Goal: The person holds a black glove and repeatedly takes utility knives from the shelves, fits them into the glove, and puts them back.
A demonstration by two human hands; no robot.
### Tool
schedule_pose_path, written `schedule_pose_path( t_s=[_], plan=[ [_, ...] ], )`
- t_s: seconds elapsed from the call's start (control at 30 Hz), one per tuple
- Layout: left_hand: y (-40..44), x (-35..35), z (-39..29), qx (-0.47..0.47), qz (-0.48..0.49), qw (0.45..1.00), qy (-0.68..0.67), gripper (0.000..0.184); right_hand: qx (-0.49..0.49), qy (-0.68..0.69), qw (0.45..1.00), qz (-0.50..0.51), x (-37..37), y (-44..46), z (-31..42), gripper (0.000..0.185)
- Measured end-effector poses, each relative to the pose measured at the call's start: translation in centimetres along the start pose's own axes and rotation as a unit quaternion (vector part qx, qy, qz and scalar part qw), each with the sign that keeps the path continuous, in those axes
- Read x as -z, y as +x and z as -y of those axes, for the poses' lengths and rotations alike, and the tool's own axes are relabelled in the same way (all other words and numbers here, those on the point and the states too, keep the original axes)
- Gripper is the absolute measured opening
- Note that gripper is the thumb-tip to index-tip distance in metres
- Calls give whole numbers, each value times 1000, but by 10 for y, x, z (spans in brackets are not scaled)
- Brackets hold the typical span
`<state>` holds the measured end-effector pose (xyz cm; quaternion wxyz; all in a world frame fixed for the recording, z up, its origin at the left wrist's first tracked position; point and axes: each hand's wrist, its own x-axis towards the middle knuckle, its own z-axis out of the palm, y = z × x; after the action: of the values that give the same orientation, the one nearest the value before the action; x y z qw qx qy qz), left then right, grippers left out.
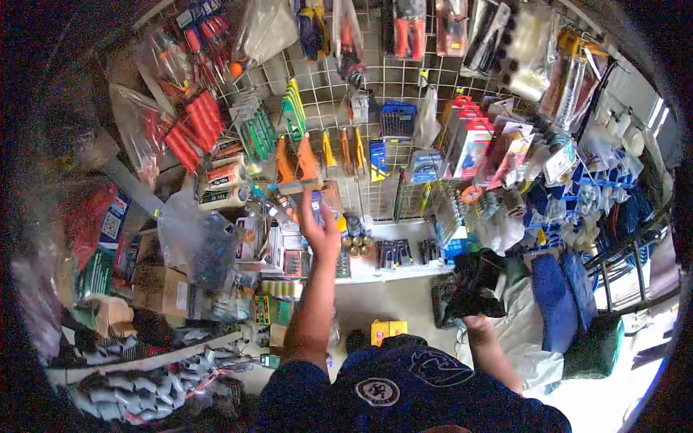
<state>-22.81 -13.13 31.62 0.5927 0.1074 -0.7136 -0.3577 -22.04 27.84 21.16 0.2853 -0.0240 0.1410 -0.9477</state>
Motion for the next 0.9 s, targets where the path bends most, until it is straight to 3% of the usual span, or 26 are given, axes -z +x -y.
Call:
schedule_pose_path(
  t_s=[0.03,0.1,0.17,0.2,0.27,0.3,0.33,0.4,0.47,0.5,0.6,0.63,0.67,0.73,0.77,0.8,0.83,0.87,0.9],
  plan=[
    [25,-11,9,24,-40,998,-46,42,39,-28,998,-30,2,-8,8,54],
    [72,-34,25,98,-134,971,-172,43,132,-220,958,128,-85,-12,30,55],
    [116,-57,57,105,-141,970,-165,54,141,-182,964,135,-90,-37,52,50],
    [132,-73,92,85,-149,973,-154,59,101,-60,990,76,-44,-47,77,46],
    [161,-92,122,71,-116,991,1,61,172,-46,980,87,-35,-71,94,45],
    [171,-96,127,62,-99,992,54,61,122,35,987,102,-10,-84,106,41],
    [178,-95,120,56,-79,993,60,59,213,-14,973,90,-18,-97,107,40],
    [189,-93,123,74,-69,992,69,53,237,46,970,27,4,-121,119,41],
    [194,-97,150,122,-90,986,76,45,230,-24,970,79,-14,-130,125,43],
    [189,-90,119,83,-99,980,149,40,256,51,965,23,11,-139,132,44],
    [168,-67,72,31,-92,978,185,39,236,18,971,28,10,-143,137,45],
    [165,-64,85,8,-107,993,55,38,233,46,971,28,-10,-139,130,47],
    [157,-61,97,46,-119,991,37,38,251,46,967,11,-15,-131,130,48],
    [125,-41,22,121,-138,983,1,38,290,50,955,-26,-18,-121,125,50],
    [123,-41,26,90,-155,984,-23,37,293,73,952,-52,-5,-116,130,52],
    [118,-39,38,60,-170,982,-47,37,217,263,940,-14,-6,-113,125,51],
    [116,-36,36,29,-186,980,-69,36,131,441,888,24,-16,-106,119,50],
    [114,-35,34,32,-177,979,-98,33,36,599,797,60,-26,-94,115,49],
    [111,-34,13,35,-168,977,-126,31,-61,732,673,92,-40,-78,111,49]
  ],
)
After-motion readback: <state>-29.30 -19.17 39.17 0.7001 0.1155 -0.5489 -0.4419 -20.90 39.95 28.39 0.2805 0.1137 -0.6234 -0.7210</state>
